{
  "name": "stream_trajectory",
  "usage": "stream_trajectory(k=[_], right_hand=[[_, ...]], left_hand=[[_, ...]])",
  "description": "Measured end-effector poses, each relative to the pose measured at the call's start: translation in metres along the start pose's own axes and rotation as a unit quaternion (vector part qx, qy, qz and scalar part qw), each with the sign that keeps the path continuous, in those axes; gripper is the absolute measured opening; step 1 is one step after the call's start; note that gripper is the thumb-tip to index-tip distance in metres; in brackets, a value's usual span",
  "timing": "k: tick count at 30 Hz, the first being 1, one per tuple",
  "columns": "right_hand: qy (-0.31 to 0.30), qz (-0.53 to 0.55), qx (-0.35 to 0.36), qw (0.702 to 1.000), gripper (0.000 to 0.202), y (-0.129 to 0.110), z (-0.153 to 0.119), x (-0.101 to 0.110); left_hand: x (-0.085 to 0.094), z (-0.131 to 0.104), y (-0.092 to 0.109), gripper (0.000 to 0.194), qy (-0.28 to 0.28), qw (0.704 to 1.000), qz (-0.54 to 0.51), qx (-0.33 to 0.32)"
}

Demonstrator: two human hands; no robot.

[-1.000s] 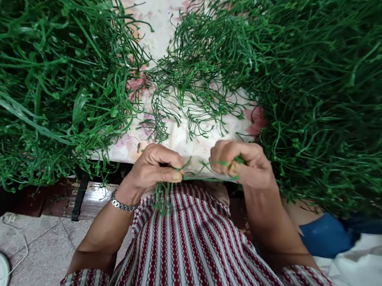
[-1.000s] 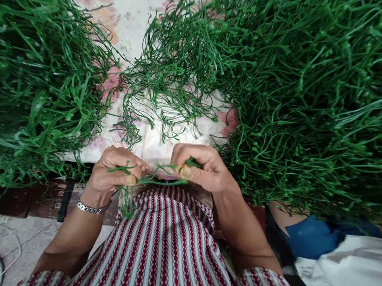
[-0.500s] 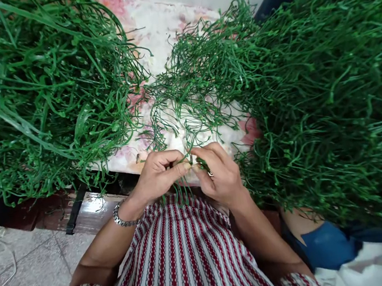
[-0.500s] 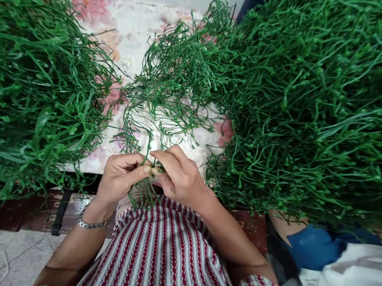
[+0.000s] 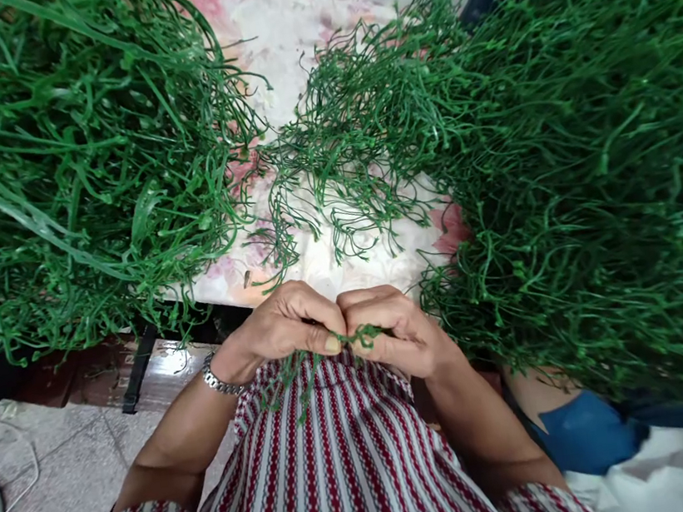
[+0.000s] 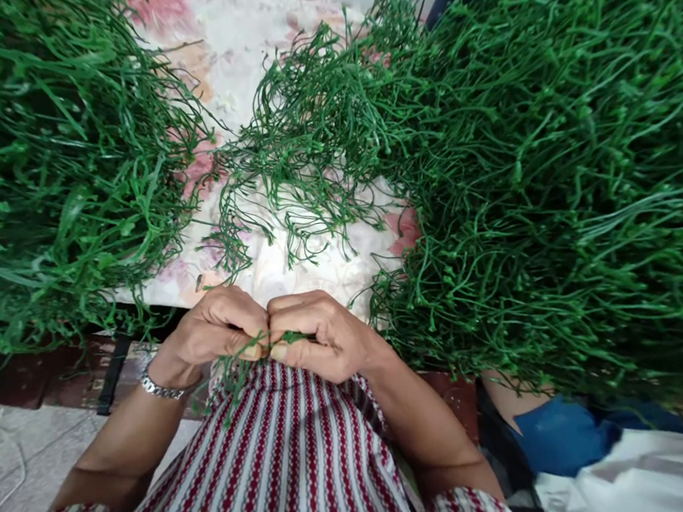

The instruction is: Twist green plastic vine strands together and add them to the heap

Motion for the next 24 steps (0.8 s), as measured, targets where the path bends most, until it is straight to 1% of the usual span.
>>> stream_trajectory(k=[2,4,8,10,13,17,20,24], right_hand=[[0.023,0.063,-0.021,0.998,0.021,0.004,0.001,-0.004],[0.053,0.099,-0.041,0.993,0.019,0.009,-0.001,-0.010],[0.158,0.142,-0.082,0.974,0.018,0.017,-0.006,-0.024],[0.199,0.165,-0.101,0.960,0.019,0.020,-0.008,-0.030],[0.229,0.193,-0.108,0.948,0.020,0.020,-0.008,-0.034],[0.254,0.240,-0.102,0.931,0.023,0.016,-0.005,-0.036],[0.251,0.270,-0.114,0.922,0.025,0.013,-0.004,-0.035],[0.238,0.284,-0.136,0.919,0.026,0.011,-0.006,-0.034]], left_hand=[[-0.001,0.000,-0.004,0.031,0.044,0.998,-0.054,0.000],[-0.003,0.001,-0.007,0.031,0.079,0.992,-0.094,0.008],[-0.005,0.003,-0.010,0.031,0.169,0.974,-0.150,0.012],[-0.006,0.004,-0.012,0.031,0.199,0.966,-0.166,0.011],[-0.007,0.004,-0.016,0.029,0.204,0.964,-0.172,0.013],[-0.010,0.003,-0.018,0.029,0.207,0.961,-0.183,0.020],[-0.012,0.002,-0.016,0.029,0.192,0.963,-0.188,0.019],[-0.013,0.002,-0.014,0.028,0.172,0.966,-0.194,0.011]])
Point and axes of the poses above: each hand's wrist, its own z-axis towards the middle knuckle, its own x-axis out of the back of the hand, y = z × x, the point moved 1 cm from there along z, towards the middle knuckle, and after that the axes turned 13 degrees about -z, right-handed, at the moved point
